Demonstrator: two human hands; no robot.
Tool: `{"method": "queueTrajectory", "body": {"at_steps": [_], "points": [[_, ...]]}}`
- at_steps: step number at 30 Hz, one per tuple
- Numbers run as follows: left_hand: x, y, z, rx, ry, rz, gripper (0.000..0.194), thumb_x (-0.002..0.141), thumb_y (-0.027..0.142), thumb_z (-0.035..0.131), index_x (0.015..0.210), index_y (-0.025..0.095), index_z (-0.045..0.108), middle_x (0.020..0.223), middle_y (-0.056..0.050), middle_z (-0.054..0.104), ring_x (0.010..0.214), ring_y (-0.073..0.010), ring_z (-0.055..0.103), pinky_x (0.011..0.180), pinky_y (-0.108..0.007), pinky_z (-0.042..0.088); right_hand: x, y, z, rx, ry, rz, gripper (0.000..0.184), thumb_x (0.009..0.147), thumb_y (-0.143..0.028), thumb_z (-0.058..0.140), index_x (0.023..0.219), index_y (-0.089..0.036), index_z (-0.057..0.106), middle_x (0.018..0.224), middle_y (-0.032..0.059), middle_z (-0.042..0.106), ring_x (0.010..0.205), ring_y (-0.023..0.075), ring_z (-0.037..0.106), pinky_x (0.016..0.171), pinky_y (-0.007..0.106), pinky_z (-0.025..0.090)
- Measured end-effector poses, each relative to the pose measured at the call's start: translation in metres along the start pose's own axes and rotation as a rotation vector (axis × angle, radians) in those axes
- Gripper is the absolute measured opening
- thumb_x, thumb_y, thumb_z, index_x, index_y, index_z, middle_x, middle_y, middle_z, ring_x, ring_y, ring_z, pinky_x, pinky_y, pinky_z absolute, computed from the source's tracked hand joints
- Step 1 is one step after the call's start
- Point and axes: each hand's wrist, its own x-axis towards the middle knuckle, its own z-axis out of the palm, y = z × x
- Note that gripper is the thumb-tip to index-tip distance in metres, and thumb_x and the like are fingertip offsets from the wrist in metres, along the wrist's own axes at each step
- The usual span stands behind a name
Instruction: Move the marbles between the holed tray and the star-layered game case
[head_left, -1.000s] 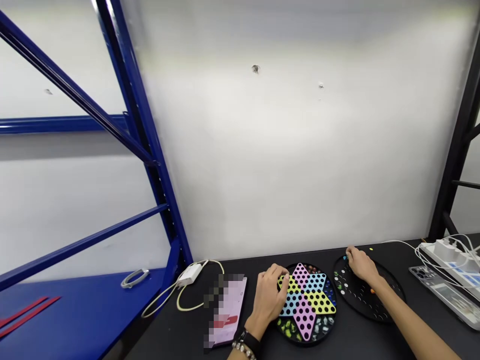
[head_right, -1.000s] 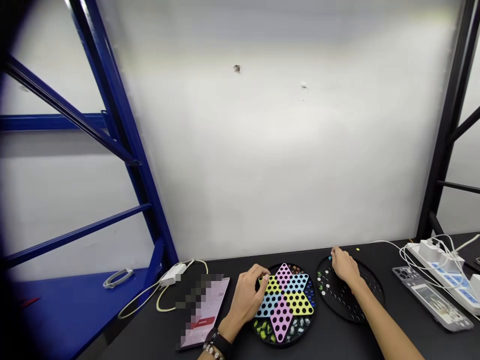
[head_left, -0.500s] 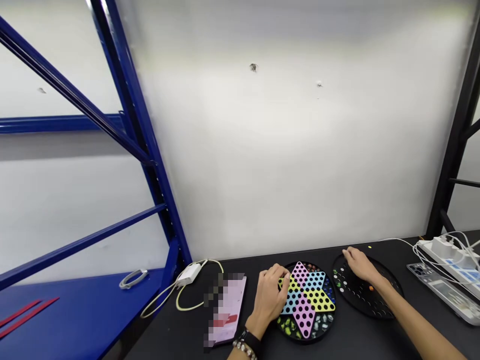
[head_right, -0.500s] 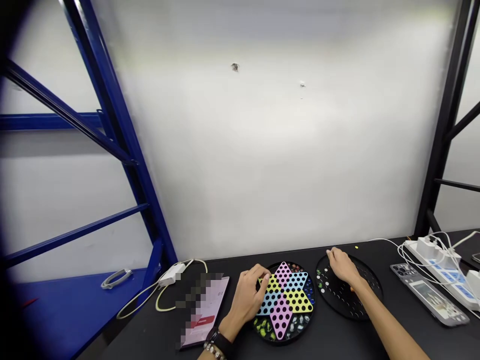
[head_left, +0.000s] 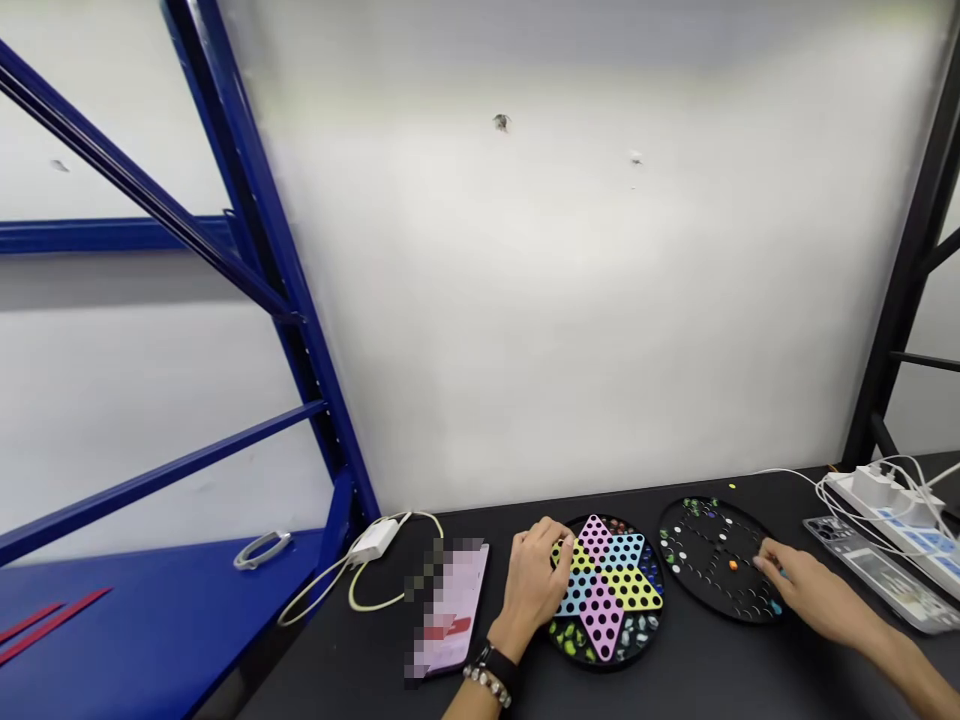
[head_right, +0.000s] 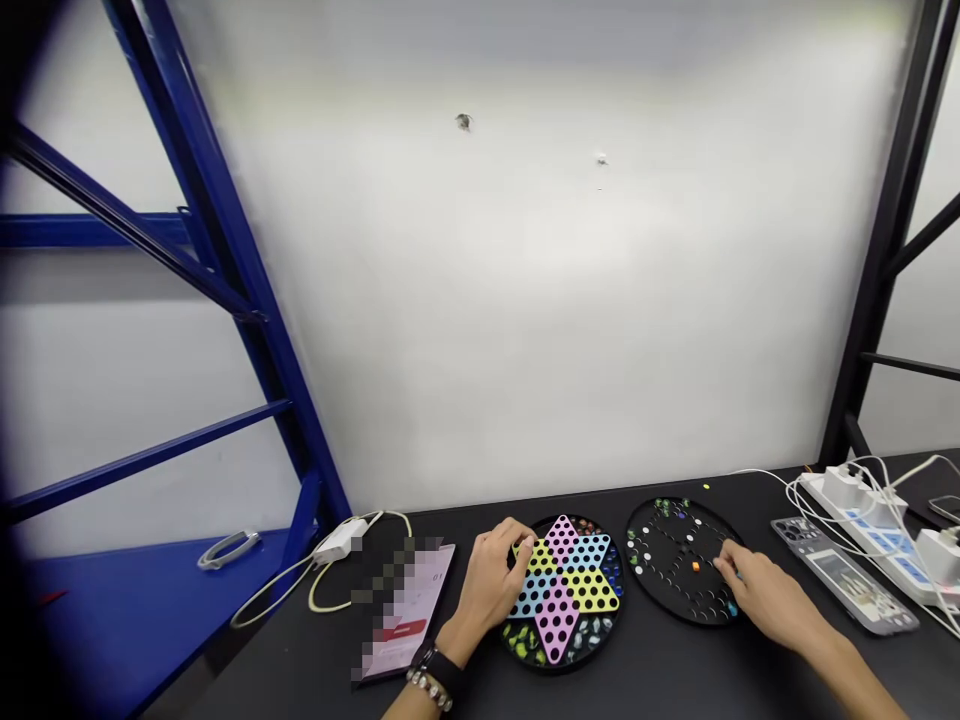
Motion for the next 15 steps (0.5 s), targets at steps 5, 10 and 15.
{"method": "queueTrajectory", "body": {"at_steps": [5, 10, 15], "points": [[0.001, 0.002, -0.001, 0.028, -0.011, -0.041, 0.027, 0.096, 0.031, 0.038, 0.089, 0.023, 0.062, 0.097, -0.004, 0.067, 0.093, -0.0222, 0.058, 0.086, -0.038, 0.041, -0.021, 0.006, 0.006, -0.217, -0.097, 0.015, 0.020, 0.090, -0.042, 0.044, 0.081, -0.027, 0.053, 0.077, 0.0052, 0.065, 0.076, 0.0261, 0.064, 0.067, 0.032, 0.039], [0.002, -0.006, 0.001, -0.017, -0.045, -0.124, 0.025, 0.093, 0.027, 0.041, 0.098, 0.024, 0.065, 0.107, -0.003, 0.068, 0.103, -0.0232, 0.059, 0.092, -0.039, 0.041, -0.015, -0.013, 0.004, -0.014, -0.090, 0.032, 0.027, 0.084, -0.047, 0.054, 0.069, -0.026, 0.047, 0.068, 0.0027, 0.058, 0.068, 0.0231, 0.058, 0.063, 0.031, 0.038], [0.004, -0.026, 0.005, -0.080, -0.093, -0.212, 0.033, 0.092, 0.021, 0.036, 0.091, 0.023, 0.069, 0.097, -0.003, 0.072, 0.093, -0.0200, 0.065, 0.084, -0.032, 0.046, -0.002, -0.062, 0.011, 0.848, -0.107, 0.240, 0.041, 0.083, -0.064, 0.050, 0.072, -0.024, 0.044, 0.055, -0.0076, 0.037, 0.040, 0.0080, 0.026, 0.042, 0.023, 0.020]]}}
